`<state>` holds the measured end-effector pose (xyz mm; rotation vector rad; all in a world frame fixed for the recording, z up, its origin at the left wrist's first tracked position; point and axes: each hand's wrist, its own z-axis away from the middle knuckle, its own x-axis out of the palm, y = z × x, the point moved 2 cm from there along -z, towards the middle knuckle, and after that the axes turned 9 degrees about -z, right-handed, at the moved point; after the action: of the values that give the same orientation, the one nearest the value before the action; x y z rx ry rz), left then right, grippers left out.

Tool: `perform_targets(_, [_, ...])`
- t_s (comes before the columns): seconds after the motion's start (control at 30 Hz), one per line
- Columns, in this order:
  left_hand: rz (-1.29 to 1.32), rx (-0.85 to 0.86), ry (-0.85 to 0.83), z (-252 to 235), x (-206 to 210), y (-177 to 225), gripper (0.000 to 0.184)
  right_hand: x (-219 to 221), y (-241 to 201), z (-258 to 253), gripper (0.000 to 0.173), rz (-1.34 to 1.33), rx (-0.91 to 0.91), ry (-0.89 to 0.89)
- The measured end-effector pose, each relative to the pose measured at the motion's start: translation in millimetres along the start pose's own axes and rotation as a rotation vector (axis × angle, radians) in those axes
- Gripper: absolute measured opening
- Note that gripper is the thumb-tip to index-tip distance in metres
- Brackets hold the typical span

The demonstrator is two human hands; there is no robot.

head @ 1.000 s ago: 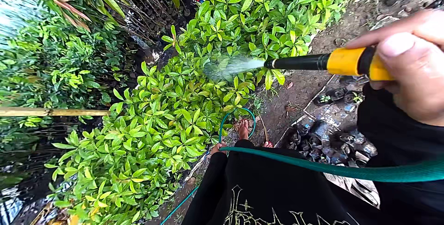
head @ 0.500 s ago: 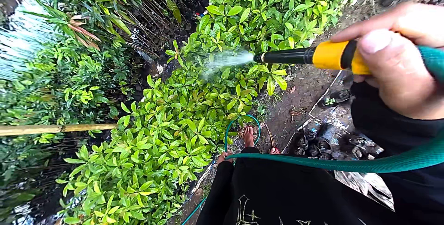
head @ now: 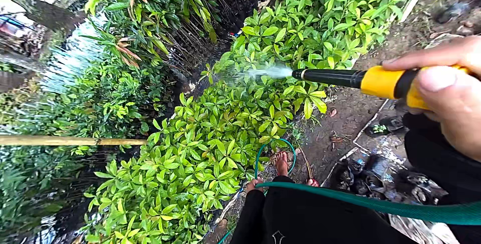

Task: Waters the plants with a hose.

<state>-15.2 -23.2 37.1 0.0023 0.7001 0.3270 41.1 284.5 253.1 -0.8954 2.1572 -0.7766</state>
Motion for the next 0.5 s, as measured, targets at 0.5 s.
perform_targets(0.5, [-0.097, 0.089, 0.005, -60, 30, -38, 0.029, -9, 0, 15, 0.041, 0.120, -0.003, -0.008])
